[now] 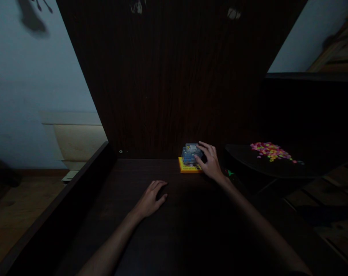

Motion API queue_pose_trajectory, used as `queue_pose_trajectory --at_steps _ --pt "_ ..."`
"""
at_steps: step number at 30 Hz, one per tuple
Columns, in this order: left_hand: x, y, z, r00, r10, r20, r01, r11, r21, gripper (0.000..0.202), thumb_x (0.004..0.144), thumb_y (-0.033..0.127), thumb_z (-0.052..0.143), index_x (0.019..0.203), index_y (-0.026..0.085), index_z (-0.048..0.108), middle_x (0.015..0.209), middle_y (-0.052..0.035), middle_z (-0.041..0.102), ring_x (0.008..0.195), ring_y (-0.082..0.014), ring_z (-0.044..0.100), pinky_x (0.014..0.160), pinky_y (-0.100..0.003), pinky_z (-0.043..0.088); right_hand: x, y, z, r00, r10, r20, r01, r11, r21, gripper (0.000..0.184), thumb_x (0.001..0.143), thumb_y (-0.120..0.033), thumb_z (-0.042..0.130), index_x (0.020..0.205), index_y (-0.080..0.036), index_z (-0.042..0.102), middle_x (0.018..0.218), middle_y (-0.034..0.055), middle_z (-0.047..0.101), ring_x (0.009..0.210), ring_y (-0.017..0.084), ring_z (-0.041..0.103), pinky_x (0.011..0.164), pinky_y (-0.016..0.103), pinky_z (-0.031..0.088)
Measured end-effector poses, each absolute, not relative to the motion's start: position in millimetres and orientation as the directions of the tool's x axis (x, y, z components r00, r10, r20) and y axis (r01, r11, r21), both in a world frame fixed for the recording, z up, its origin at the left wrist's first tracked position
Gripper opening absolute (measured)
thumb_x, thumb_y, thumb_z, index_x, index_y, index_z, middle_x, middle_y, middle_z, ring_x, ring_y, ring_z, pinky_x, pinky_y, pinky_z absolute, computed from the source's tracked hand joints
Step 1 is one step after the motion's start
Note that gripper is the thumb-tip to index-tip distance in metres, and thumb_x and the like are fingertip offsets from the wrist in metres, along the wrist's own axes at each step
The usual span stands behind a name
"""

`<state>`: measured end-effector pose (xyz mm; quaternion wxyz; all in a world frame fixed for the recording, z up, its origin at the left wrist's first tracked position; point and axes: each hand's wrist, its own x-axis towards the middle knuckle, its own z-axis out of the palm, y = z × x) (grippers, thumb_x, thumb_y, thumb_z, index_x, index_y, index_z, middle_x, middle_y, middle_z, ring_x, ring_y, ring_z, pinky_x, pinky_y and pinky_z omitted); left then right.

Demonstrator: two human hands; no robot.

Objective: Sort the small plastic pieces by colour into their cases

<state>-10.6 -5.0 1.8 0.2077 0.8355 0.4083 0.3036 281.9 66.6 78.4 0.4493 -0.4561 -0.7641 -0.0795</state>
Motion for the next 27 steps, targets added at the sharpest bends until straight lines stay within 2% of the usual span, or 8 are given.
queue_pose_trajectory --at_steps 6,8,11,16,22,27 --pt "-9.6 -3.4 1.4 0.489 0.802 0.343 0.57 -0.591 0.571 0.034 0.09 0.031 0.052 0.122 0.021 0.055 0.122 -0.0091 0.06 0.117 -0.0234 0.054 0.107 -0.043 0.041 258.9 24.8 46.8 -0.317 0.632 0.707 0.729 0.64 -0.245 0.035 0.09 -0.034 0.053 0.123 -0.022 0.059 0.132 0.0131 0.053 0.124 0.03 0.045 0.104 0.054 0.04" --pt "-9.4 -3.1 1.5 0.488 0.799 0.351 0.572 -0.597 0.562 0.034 0.09 0.03 0.051 0.122 0.021 0.055 0.123 -0.0094 0.059 0.118 -0.0233 0.054 0.105 -0.043 0.043 253.4 12.0 32.7 -0.38 0.679 0.628 0.727 0.639 -0.252 0.037 0.092 -0.036 0.051 0.124 -0.02 0.059 0.134 0.0139 0.052 0.127 0.029 0.043 0.106 0.053 0.038" --pt "-8.9 -3.3 1.4 0.49 0.794 0.36 0.589 -0.606 0.535 0.034 0.091 0.03 0.05 0.123 0.02 0.055 0.125 -0.0106 0.058 0.118 -0.0237 0.053 0.104 -0.043 0.044 251.3 -4.9 13.9 -0.465 0.746 0.477 0.716 0.633 -0.292 0.045 0.093 -0.042 0.048 0.133 -0.022 0.052 0.143 0.0119 0.045 0.135 0.028 0.036 0.108 0.052 0.037" --pt "-8.8 -4.8 1.2 0.536 0.767 0.353 0.634 -0.641 0.433 0.035 0.091 0.031 0.049 0.124 0.02 0.056 0.13 -0.0111 0.056 0.121 -0.0251 0.052 0.106 -0.045 0.043 258.8 -22.5 -6.4 -0.469 0.828 0.308 0.734 0.559 -0.385 0.054 0.094 -0.049 0.045 0.141 -0.025 0.044 0.151 0.0106 0.036 0.141 0.027 0.027 0.11 0.052 0.033" --pt "-9.9 -7.7 0.3 0.571 0.768 0.288 0.678 -0.64 0.362 0.045 0.094 0.039 0.044 0.133 0.017 0.05 0.145 -0.0122 0.045 0.135 -0.027 0.04 0.111 -0.046 0.037 253.5 -33.6 -8.3 -0.538 0.809 0.237 0.73 0.588 -0.349 0.058 0.094 -0.051 0.044 0.145 -0.025 0.038 0.155 0.0077 0.029 0.144 0.026 0.021 0.114 0.05 0.028" --pt "-9.8 -10.2 1.4 0.613 0.757 0.224 0.684 -0.651 0.329 0.05 0.097 0.047 0.036 0.136 0.019 0.049 0.149 -0.0096 0.04 0.141 -0.0251 0.032 0.115 -0.046 0.03 247.3 -36.5 -8.2 -0.567 0.791 0.231 0.723 0.612 -0.32 0.06 0.094 -0.05 0.043 0.147 -0.022 0.035 0.155 0.0082 0.026 0.144 0.025 0.02 0.116 0.048 0.025"
